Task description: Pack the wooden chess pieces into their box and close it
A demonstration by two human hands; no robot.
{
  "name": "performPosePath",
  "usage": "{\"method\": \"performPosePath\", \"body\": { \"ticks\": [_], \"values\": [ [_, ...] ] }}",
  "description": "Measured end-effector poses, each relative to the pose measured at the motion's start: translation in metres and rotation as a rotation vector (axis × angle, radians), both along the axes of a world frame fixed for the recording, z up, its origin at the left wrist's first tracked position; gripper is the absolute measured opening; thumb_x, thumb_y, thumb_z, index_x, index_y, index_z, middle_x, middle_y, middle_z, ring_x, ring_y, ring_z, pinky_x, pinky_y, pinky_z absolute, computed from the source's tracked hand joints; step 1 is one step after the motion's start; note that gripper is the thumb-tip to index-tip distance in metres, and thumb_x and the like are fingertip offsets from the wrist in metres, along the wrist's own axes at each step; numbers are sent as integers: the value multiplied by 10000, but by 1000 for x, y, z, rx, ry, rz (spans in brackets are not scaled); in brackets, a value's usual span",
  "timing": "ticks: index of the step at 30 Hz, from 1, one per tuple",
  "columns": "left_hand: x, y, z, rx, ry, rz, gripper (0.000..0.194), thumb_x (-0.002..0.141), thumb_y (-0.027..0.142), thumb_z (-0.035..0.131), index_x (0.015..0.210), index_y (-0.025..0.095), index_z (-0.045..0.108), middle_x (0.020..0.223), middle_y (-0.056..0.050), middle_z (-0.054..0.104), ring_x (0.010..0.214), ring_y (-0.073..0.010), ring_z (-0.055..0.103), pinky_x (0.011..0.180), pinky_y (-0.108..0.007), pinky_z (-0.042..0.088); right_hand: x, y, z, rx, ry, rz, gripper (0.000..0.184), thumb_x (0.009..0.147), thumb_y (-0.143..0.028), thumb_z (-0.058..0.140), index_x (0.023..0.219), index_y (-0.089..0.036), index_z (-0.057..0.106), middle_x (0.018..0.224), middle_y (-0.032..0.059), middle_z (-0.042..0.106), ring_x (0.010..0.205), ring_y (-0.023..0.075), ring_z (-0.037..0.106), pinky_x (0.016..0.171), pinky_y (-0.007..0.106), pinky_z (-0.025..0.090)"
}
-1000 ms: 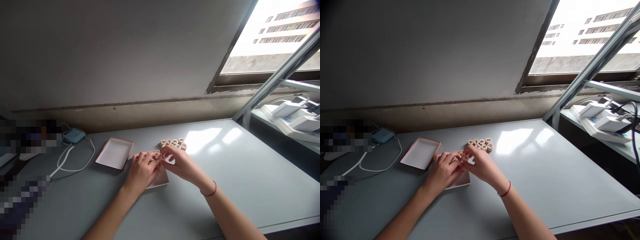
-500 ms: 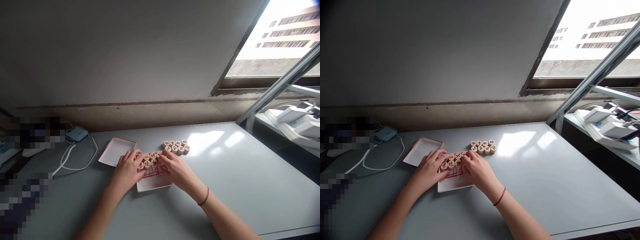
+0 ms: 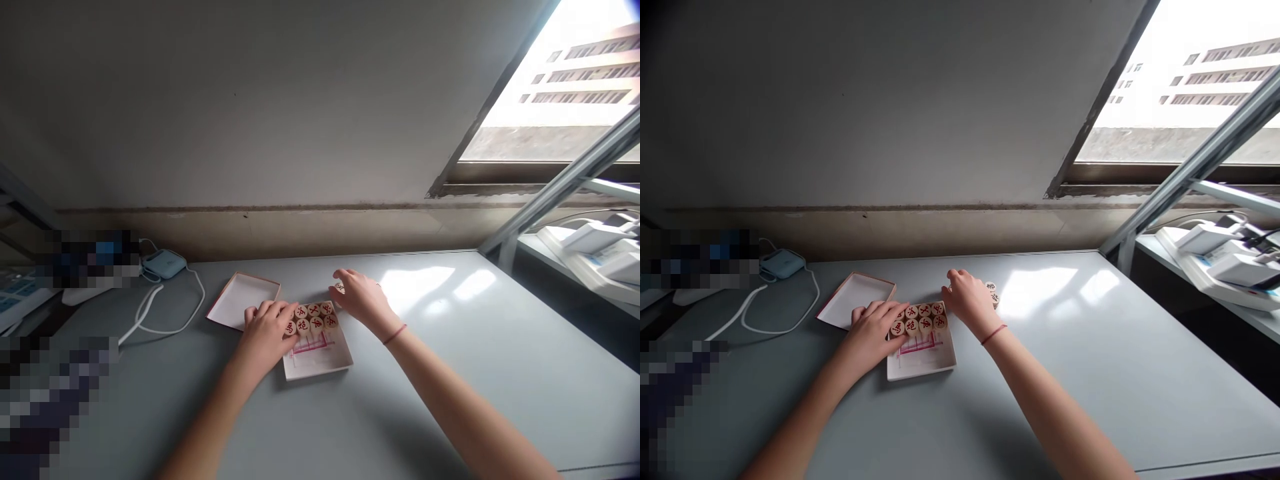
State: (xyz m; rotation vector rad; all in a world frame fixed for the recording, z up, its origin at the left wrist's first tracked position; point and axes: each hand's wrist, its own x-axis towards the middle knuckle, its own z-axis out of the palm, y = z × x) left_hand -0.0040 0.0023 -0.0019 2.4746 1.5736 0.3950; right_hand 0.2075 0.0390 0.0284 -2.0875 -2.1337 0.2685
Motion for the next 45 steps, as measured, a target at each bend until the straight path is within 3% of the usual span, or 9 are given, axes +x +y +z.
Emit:
{"method": "performPosePath", "body": {
  "ticks": [4, 9, 13, 16, 19, 22, 28, 36, 45],
  "values": [
    [0, -1, 2, -19, -10, -2, 448, 765, 240, 642, 1204, 272, 557, 1199, -47, 628, 1113, -279, 510, 869, -434, 364, -7, 17, -5, -129, -84, -25, 192, 797, -164, 503, 916, -166, 654, 856, 119, 679, 767, 246, 646, 523, 248, 315],
    [0, 0, 5, 46, -98, 19, 538, 767, 379, 664, 1275, 288, 513, 1315, -70, 537, 1213, -328, 420, 935, -510, 374, -8, 14, 0, -82, -50, -43, 211, 824, -158, 464, 892, -169, 664, 851, 117, 689, 769, 236, 650, 565, 258, 361],
    [2, 3, 13, 84, -285, -54, 480, 850, 361, 596, 1310, 299, 476, 1271, -58, 553, 1189, -262, 482, 973, -428, 412, -10, -12, 12, 24, 445, 150, 234, 838, -350, 550, 1005, -213, 638, 958, 51, 695, 698, 155, 635, 609, 247, 439],
    [2, 2, 19, 50, -403, -167, 368, 891, 310, 553, 1258, 293, 525, 1153, -40, 604, 1057, -201, 581, 907, -330, 470, -18, -35, 12, -65, 842, 265, 261, 824, -420, 576, 942, -197, 640, 878, 41, 688, 661, 130, 617, 563, 229, 465],
    [-3, -4, 19, -12, -454, -230, 300, 903, 255, 526, 1200, 287, 559, 1058, -19, 617, 928, -155, 624, 827, -270, 502, -25, -47, 3, -136, 1053, 278, 254, 813, -410, 603, 908, -178, 638, 852, 49, 679, 729, 146, 627, 595, 239, 491],
    [-12, -14, 12, 8, -449, -206, 305, 865, 203, 544, 1160, 281, 567, 1078, -23, 593, 985, -162, 602, 876, -287, 491, -26, -50, -8, -195, 1176, 274, 278, 781, -410, 649, 913, -166, 631, 871, 53, 673, 766, 151, 629, 626, 247, 508],
    [-25, -24, 5, 73, -285, -283, 154, 792, 137, 548, 878, 246, 613, 944, -14, 611, 934, -176, 572, 870, -337, 458, -22, -55, -20, -135, 1149, 176, 237, 776, -376, 643, 894, -174, 601, 906, 36, 637, 727, 123, 596, 612, 246, 520],
    [-25, -21, 5, 84, -192, -302, 96, 818, 177, 556, 876, 234, 607, 941, -20, 656, 957, -192, 560, 820, -337, 422, -26, -63, -19, -49, 1034, 276, 118, 790, -242, 578, 901, -206, 588, 999, 32, 540, 717, 91, 578, 654, 242, 558],
    [-28, -22, 6, 93, -156, -304, 130, 829, 196, 545, 817, 244, 665, 1003, -30, 629, 982, -200, 536, 848, -345, 424, -33, -71, -17, 47, 671, 420, 333, 733, -16, 519, 979, -220, 615, 974, 34, 588, 776, 127, 573, 678, 266, 520]
  ]
}}
